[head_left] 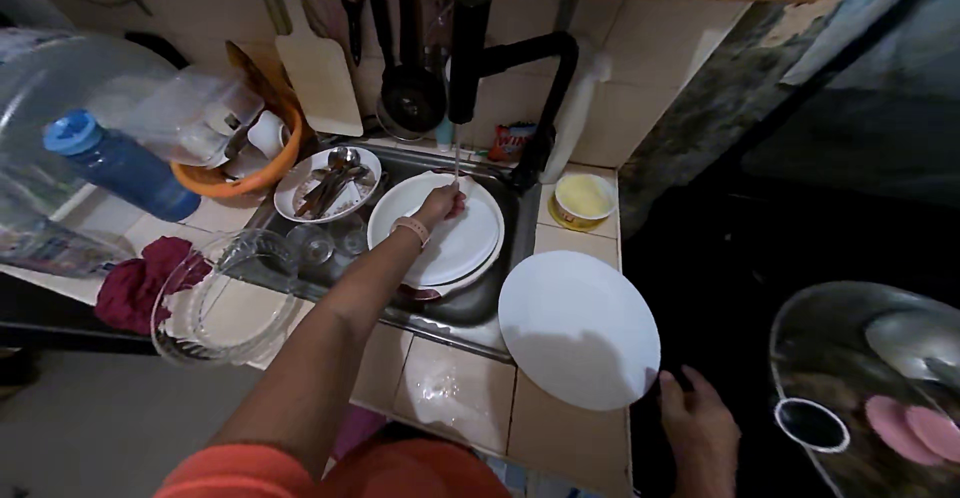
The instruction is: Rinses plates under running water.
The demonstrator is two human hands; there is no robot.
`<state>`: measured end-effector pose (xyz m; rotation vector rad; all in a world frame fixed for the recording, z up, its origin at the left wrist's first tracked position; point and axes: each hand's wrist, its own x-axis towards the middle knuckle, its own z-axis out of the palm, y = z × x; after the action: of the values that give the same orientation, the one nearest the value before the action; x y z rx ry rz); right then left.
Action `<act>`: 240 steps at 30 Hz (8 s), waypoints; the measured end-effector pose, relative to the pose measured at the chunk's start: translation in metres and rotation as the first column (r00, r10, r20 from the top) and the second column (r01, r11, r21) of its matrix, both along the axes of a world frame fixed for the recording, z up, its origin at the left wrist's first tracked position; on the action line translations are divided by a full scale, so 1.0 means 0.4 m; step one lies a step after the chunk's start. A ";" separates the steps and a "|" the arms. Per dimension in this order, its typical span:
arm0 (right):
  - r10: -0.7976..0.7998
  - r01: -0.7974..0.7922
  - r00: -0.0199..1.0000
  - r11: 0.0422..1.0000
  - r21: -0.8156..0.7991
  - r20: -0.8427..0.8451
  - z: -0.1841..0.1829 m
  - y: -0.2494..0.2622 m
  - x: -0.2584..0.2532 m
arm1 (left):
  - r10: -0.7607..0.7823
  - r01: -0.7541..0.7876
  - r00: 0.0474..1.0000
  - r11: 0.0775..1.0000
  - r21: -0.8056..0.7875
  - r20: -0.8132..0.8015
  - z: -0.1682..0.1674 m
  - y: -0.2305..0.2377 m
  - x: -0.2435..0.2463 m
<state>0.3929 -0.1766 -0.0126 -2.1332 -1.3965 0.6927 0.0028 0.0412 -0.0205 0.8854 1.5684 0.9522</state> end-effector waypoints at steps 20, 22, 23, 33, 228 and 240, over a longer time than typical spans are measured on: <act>0.221 -0.207 0.974 0.959 0.195 -0.054 -0.044 0.001 -0.019 | -0.392 0.040 0.584 0.889 -0.457 -0.711 -0.116 -0.104 -0.063; 0.231 -0.218 0.972 0.959 0.180 -0.051 -0.041 -0.001 -0.024 | -0.395 0.129 0.585 0.907 -0.400 -0.708 -0.131 -0.098 -0.061; 0.236 -0.225 0.970 0.960 0.167 -0.054 -0.037 -0.001 -0.026 | -0.404 0.192 0.595 0.911 -0.365 -0.695 -0.135 -0.094 -0.058; 0.333 -0.324 0.940 0.939 0.117 -0.072 -0.030 0.029 -0.055 | -0.584 0.558 0.500 0.782 -0.278 -0.639 -0.086 -0.073 0.012; 0.058 -0.144 0.028 0.988 0.054 -0.998 -0.018 0.439 -0.670 | 0.370 -0.488 0.871 0.569 0.662 0.324 0.088 -0.263 -0.227; 0.019 -0.220 0.126 0.975 -0.009 -0.992 0.086 0.428 -0.563 | -0.186 0.207 0.960 0.975 0.082 -0.211 0.091 -0.187 -0.298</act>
<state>0.1675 -0.0053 0.0218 -0.9811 -0.6541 1.8919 -0.1165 -0.0335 0.0159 1.2199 1.5758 0.8266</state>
